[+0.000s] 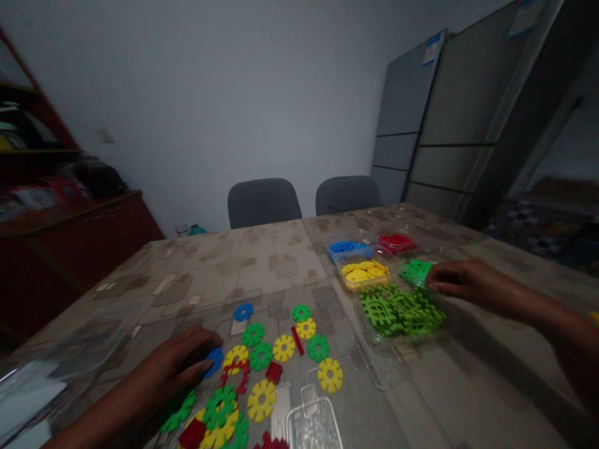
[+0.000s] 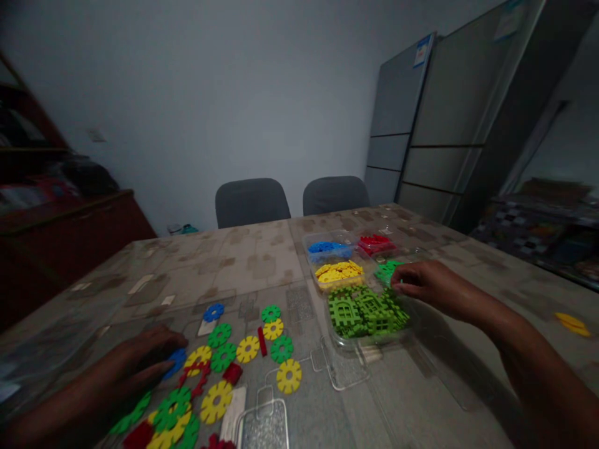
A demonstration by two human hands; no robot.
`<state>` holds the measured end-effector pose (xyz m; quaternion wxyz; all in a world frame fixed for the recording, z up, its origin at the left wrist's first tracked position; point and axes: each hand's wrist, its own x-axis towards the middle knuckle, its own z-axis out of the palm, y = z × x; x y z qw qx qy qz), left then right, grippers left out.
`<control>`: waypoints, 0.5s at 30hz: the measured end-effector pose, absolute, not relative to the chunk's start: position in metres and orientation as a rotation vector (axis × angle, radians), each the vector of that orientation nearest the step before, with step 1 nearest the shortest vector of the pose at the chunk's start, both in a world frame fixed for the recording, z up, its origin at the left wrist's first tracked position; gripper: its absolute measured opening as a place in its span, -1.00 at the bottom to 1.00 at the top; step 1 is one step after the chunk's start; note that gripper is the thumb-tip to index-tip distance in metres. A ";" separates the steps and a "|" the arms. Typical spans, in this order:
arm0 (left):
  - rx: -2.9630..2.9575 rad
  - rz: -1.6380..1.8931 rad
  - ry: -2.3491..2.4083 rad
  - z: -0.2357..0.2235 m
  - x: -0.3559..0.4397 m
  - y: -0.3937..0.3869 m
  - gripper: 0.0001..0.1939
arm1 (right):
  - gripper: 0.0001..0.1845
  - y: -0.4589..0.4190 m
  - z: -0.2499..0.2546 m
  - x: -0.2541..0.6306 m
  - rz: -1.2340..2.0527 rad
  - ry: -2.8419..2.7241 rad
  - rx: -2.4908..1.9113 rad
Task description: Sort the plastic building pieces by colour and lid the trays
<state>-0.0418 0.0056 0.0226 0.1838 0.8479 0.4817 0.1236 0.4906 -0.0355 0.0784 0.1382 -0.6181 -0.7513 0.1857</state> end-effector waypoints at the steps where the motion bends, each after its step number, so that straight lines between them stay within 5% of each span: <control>1: 2.387 0.359 1.365 0.023 -0.042 0.005 -0.80 | -0.63 -0.034 0.077 0.493 0.505 -2.171 -1.799; 15: 2.400 0.314 1.343 0.022 -0.045 0.007 -0.77 | -0.61 -0.021 0.060 0.496 0.437 -2.120 -1.824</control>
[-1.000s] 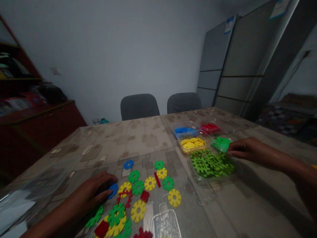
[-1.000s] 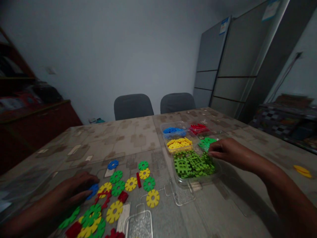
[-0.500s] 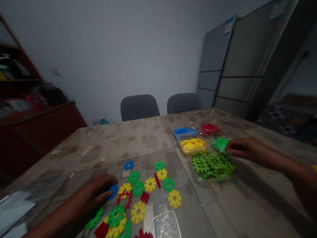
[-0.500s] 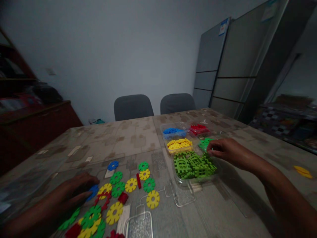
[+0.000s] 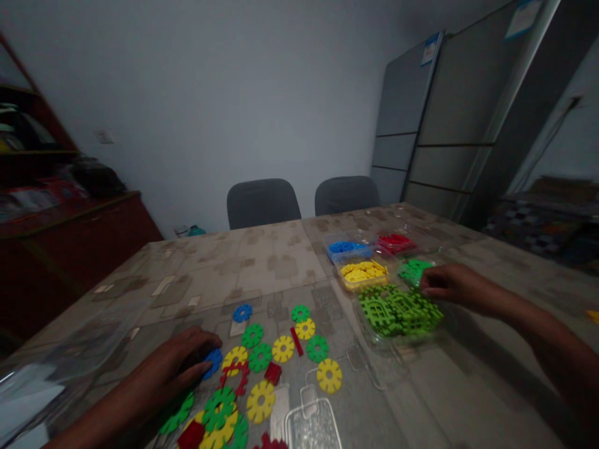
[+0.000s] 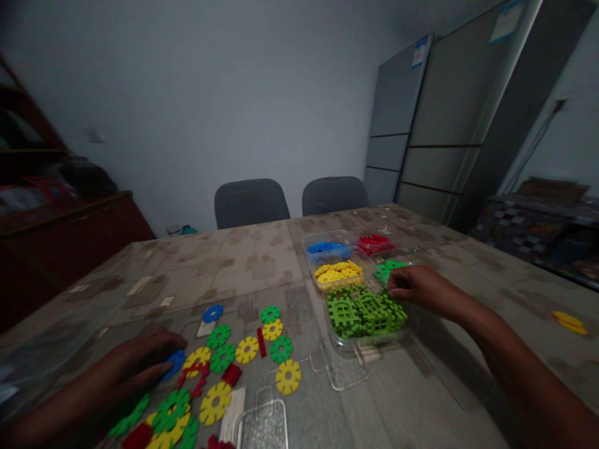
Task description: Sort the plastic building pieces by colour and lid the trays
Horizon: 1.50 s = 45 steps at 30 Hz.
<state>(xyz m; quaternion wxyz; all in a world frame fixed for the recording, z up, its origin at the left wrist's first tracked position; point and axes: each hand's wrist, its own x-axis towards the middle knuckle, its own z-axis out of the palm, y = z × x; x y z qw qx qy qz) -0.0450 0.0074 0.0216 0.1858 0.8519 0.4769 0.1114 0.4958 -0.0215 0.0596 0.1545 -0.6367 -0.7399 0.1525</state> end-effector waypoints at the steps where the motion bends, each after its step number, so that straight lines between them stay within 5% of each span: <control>1: 2.392 0.310 1.343 0.021 -0.045 0.007 -0.77 | -0.61 -0.020 0.056 0.494 0.436 -2.123 -1.816; 16: 2.290 0.196 1.281 0.035 -0.036 0.000 -0.77 | -0.69 -0.033 0.067 0.428 0.225 -2.123 -1.517; 30: 2.205 0.156 1.213 0.042 -0.044 -0.003 -0.71 | -0.85 -0.079 0.044 0.279 0.758 -2.595 -1.024; 45: 2.256 0.132 1.178 0.041 -0.032 -0.009 -0.70 | -0.79 -0.075 -0.001 0.232 0.091 -2.830 -0.864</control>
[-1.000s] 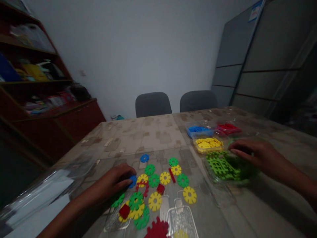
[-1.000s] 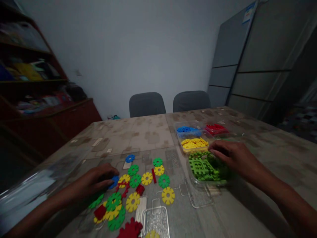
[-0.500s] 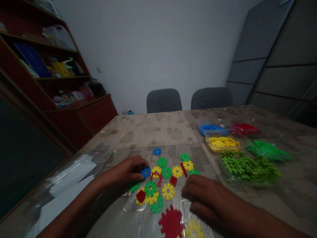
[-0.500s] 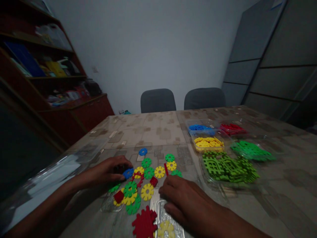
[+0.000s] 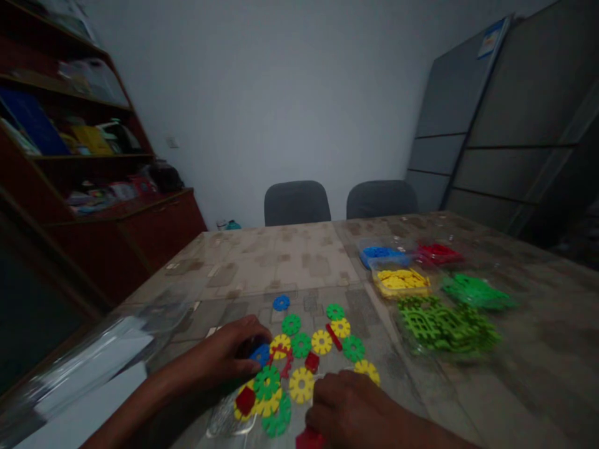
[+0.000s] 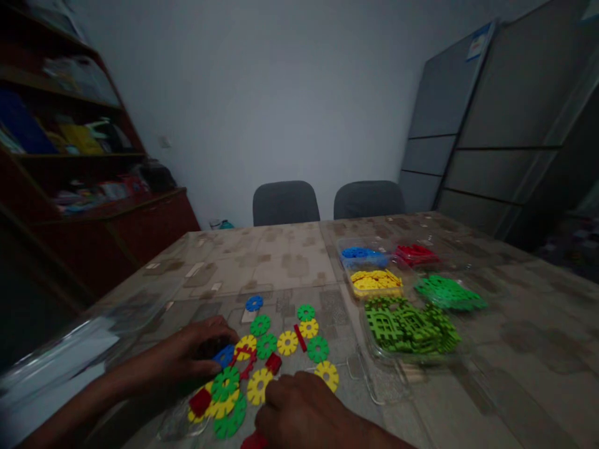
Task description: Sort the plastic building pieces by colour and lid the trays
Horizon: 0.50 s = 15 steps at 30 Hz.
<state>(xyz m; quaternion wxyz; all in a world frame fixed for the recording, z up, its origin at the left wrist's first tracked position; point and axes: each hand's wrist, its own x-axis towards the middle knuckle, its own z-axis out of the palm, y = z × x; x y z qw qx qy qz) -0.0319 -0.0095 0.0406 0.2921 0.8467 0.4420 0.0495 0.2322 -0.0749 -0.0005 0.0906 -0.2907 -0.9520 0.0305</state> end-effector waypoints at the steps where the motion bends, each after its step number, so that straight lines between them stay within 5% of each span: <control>1: 2.258 0.138 1.182 0.039 -0.032 -0.009 -0.70 | -0.82 -0.074 0.005 0.235 0.142 -2.823 -0.899; 7: 2.234 0.180 1.227 0.033 -0.031 -0.009 -0.71 | -0.88 -0.058 0.045 0.267 0.463 -2.507 -1.050; 15: 2.201 0.208 1.227 0.036 -0.028 -0.007 -0.74 | -0.79 0.014 0.082 0.374 0.142 -2.042 -1.442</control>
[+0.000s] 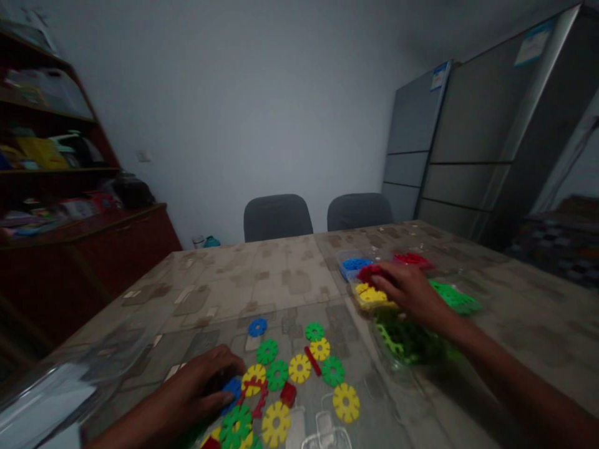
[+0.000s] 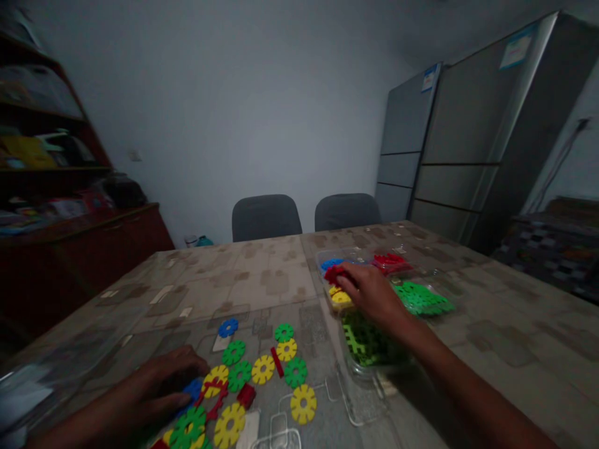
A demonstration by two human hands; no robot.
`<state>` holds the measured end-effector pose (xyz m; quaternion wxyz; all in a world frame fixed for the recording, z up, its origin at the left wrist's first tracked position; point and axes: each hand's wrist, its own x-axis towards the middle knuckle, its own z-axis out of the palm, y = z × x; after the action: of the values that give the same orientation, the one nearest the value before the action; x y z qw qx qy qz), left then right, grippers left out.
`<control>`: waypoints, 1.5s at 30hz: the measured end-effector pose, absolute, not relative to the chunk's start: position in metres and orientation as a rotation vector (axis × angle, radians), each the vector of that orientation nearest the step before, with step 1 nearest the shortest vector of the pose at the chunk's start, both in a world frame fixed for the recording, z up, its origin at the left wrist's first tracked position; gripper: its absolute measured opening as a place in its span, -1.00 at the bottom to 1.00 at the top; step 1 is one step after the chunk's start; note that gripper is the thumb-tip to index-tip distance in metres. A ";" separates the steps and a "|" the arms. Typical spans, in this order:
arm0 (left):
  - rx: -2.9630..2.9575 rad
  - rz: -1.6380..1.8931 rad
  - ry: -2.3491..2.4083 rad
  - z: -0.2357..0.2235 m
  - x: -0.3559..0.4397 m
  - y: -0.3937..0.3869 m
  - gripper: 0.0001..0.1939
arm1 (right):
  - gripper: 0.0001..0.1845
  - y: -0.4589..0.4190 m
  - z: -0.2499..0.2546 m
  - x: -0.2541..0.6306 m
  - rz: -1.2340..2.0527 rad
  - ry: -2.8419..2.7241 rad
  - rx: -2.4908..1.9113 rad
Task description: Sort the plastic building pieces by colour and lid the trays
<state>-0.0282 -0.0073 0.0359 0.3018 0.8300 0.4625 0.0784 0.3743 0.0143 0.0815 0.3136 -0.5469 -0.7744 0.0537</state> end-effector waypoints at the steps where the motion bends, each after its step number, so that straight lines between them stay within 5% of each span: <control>1: 2.190 0.209 1.240 0.038 -0.027 -0.008 -0.75 | -0.78 0.026 0.084 0.394 0.098 -1.969 -1.517; 8: 2.138 0.240 1.333 0.043 -0.020 -0.014 -0.72 | -0.77 0.088 0.083 0.498 0.093 -1.553 -1.986; 16: 2.135 0.244 1.296 0.034 -0.026 -0.009 -0.74 | -0.79 0.077 0.080 0.511 0.272 -1.510 -1.881; 27: 2.224 0.073 1.201 0.046 -0.024 -0.022 -0.45 | -0.68 -0.048 0.091 0.344 0.511 -2.319 -1.241; 33: 2.206 0.067 1.133 0.053 -0.015 -0.032 -0.44 | -0.24 -0.063 0.031 0.281 0.445 -2.454 -1.488; 36: 2.200 0.072 1.174 0.054 -0.013 -0.033 -0.39 | -0.33 -0.051 0.020 0.264 0.362 -2.487 -1.522; 40: 2.184 0.064 1.197 0.054 -0.011 -0.034 -0.43 | -0.79 -0.038 0.016 0.255 0.287 -2.560 -1.467; 45: 2.210 0.098 1.139 0.047 -0.015 -0.029 -0.49 | -0.76 -0.037 0.011 0.258 0.250 -2.547 -1.406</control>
<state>-0.0147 -0.0293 0.0467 0.3209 0.8411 0.4337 0.0374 0.2584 -0.0367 0.0107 0.1103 -0.4786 -0.8669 0.0851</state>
